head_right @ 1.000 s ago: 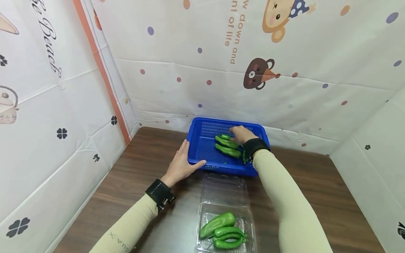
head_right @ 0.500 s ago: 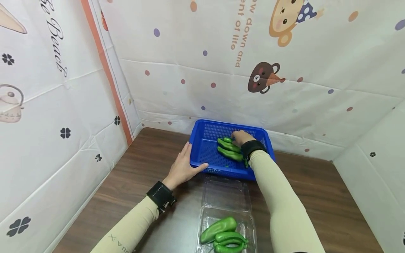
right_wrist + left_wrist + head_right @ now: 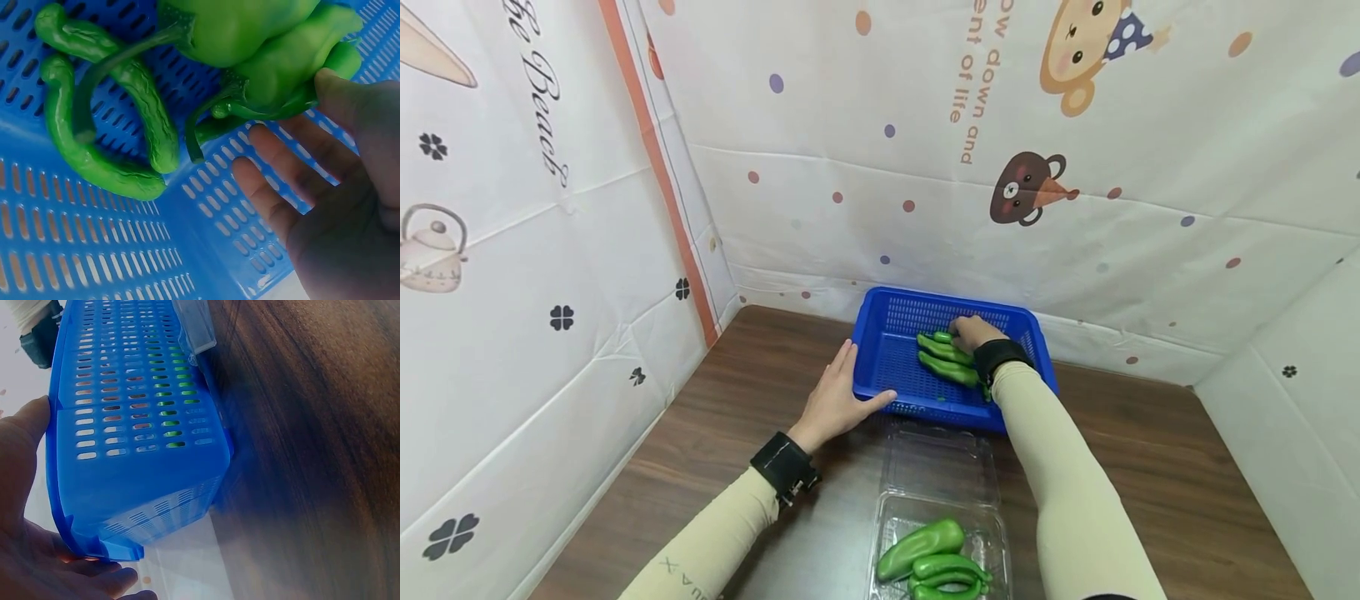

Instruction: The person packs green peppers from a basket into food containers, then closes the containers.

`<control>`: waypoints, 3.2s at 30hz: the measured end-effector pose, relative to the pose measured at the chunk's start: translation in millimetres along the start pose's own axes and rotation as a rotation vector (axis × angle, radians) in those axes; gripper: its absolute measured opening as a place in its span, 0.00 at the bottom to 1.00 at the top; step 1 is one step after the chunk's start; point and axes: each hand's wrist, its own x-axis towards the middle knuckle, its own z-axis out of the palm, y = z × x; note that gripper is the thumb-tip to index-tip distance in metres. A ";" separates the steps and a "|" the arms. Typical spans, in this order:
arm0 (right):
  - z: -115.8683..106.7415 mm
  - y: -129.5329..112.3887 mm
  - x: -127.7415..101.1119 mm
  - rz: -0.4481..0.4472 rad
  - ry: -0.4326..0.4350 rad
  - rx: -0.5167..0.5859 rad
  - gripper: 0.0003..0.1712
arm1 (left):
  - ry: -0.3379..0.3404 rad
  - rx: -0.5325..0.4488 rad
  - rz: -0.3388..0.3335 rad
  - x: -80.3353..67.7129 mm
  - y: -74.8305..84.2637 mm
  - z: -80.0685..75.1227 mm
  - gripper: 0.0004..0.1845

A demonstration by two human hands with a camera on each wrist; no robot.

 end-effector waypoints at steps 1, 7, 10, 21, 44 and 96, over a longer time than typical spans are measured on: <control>0.3 -0.1 -1.0 -0.004 0.001 0.008 0.20 | 0.001 0.000 0.000 -0.1 -0.2 0.2 0.61; -1.7 0.2 -5.5 -0.014 -0.017 0.030 0.20 | 0.005 -0.007 -0.002 -0.2 -0.2 0.6 0.61; -3.3 3.3 -6.3 -0.006 -0.039 0.042 0.20 | 0.005 -0.004 -0.003 0.3 0.0 0.9 0.61; -6.3 10.8 -6.2 -0.003 -0.049 0.066 0.20 | 0.009 -0.012 -0.025 0.1 2.0 -1.3 0.61; 2.3 15.0 -8.2 -0.021 -0.063 0.075 0.15 | 0.013 0.013 -0.005 -0.7 -0.7 3.4 0.61; 4.6 5.4 -22.2 -0.065 -0.024 0.005 0.11 | 0.018 -0.016 -0.008 -6.8 2.1 2.6 0.60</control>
